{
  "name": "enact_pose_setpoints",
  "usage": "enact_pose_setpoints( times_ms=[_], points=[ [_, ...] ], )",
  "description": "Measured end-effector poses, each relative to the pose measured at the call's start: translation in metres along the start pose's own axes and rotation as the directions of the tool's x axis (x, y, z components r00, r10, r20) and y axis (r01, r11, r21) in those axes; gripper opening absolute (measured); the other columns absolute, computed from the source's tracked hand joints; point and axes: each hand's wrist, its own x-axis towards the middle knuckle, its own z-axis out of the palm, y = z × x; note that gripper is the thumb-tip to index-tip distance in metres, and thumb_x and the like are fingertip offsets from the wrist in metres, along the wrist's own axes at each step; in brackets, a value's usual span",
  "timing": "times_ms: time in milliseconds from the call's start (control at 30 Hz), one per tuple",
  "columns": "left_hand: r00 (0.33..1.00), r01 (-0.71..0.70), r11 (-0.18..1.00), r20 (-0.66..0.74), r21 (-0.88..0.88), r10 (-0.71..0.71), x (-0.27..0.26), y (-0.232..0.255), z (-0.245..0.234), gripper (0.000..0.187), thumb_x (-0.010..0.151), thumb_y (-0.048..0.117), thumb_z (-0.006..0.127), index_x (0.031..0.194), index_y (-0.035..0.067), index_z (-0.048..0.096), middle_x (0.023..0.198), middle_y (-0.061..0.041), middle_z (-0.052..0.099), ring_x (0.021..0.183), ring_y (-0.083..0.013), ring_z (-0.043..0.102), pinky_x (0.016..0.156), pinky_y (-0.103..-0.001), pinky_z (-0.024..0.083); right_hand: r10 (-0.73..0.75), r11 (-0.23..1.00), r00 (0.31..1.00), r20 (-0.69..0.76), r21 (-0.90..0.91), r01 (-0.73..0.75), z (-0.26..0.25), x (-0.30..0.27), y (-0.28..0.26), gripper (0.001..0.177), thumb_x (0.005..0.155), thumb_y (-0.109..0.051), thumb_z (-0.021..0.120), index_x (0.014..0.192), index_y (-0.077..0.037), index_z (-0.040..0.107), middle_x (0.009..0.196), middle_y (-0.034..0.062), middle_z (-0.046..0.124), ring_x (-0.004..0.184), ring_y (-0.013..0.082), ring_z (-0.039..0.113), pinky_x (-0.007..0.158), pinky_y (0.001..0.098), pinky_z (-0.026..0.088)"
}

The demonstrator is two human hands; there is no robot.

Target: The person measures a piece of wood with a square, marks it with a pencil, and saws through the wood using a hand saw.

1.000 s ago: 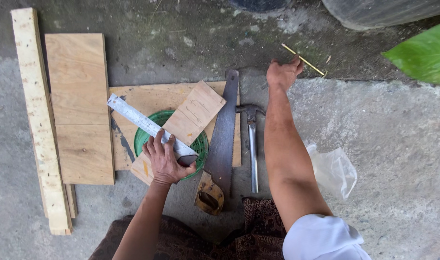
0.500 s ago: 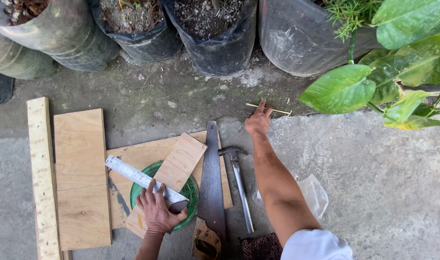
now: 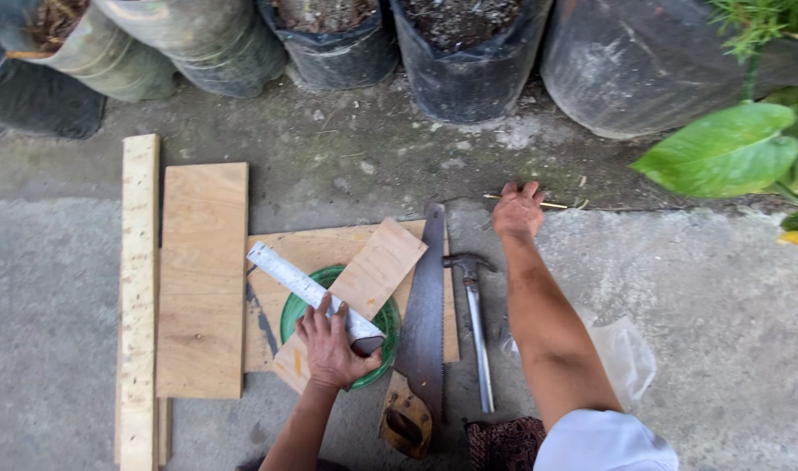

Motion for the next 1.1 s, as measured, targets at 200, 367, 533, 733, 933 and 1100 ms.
enact_pose_setpoints(
  times_ms=[200,367,533,733,933,1100],
  points=[
    [0.998,0.027,0.998,0.055,-0.062,-0.023,0.001,-0.001,-0.007,0.110,0.050,0.064,0.077,0.138,0.006,0.047,0.149,-0.024,0.032,0.136,-0.0546,0.026,0.112,-0.072,0.014,-0.344,0.939,0.924,-0.169,-0.073,0.336,-0.035,-0.044,-0.088,0.012,0.098,-0.023,0.067,0.104,-0.014,0.070,0.101,0.0100,0.074,0.099,0.0287,0.061,0.083,0.0455,0.052],
    [0.999,0.006,0.994,0.042,-0.106,-0.002,-0.005,-0.006,-0.007,0.111,0.053,0.064,0.077,0.140,0.002,0.048,0.150,-0.027,0.032,0.136,-0.0578,0.026,0.109,-0.074,0.015,-0.402,0.796,0.774,-0.489,0.230,0.559,-0.053,-0.105,-0.156,0.041,0.090,-0.013,0.071,0.129,-0.005,0.062,0.098,0.0122,0.072,0.093,0.0346,0.063,0.081,0.0516,0.049],
    [0.999,-0.031,0.982,-0.045,-0.185,0.023,-0.009,-0.017,0.008,0.110,0.058,0.065,0.076,0.142,0.000,0.048,0.155,-0.027,0.031,0.138,-0.0592,0.028,0.108,-0.077,0.017,-0.345,0.744,0.706,-0.618,0.279,0.607,-0.070,-0.160,-0.189,0.039,0.092,-0.004,0.075,0.122,-0.021,0.058,0.098,0.0098,0.073,0.092,0.0294,0.066,0.083,0.0426,0.054],
    [0.997,-0.033,0.978,0.065,-0.208,0.048,-0.011,-0.025,0.009,0.116,0.054,0.067,0.077,0.140,-0.003,0.045,0.154,-0.026,0.029,0.138,-0.0580,0.023,0.108,-0.076,0.013,0.017,0.509,0.962,-0.271,0.831,0.225,-0.083,-0.220,-0.174,0.038,0.092,0.001,0.072,0.126,-0.003,0.057,0.086,0.0090,0.071,0.075,0.0159,0.068,0.072,0.0244,0.054],
    [0.997,-0.062,0.976,0.042,-0.210,0.072,-0.010,-0.033,-0.002,0.112,0.053,0.067,0.077,0.137,-0.001,0.047,0.153,-0.022,0.032,0.143,-0.0500,0.025,0.113,-0.073,0.014,-0.227,-0.422,0.891,0.392,0.785,-0.453,-0.071,-0.269,-0.164,0.027,0.086,-0.006,0.064,0.111,0.002,0.071,0.088,0.0098,0.073,0.075,0.0176,0.069,0.074,0.0309,0.060],
    [0.997,-0.045,0.978,0.057,-0.203,0.057,-0.013,-0.034,0.004,0.117,0.054,0.071,0.079,0.132,-0.007,0.041,0.150,-0.028,0.031,0.143,-0.0515,0.023,0.112,-0.074,0.013,-0.095,0.112,0.974,0.204,0.975,-0.193,-0.022,-0.272,-0.199,0.022,0.102,-0.018,0.072,0.110,0.001,0.079,0.078,0.0037,0.066,0.063,0.0099,0.054,0.060,0.0261,0.048]
  ],
)
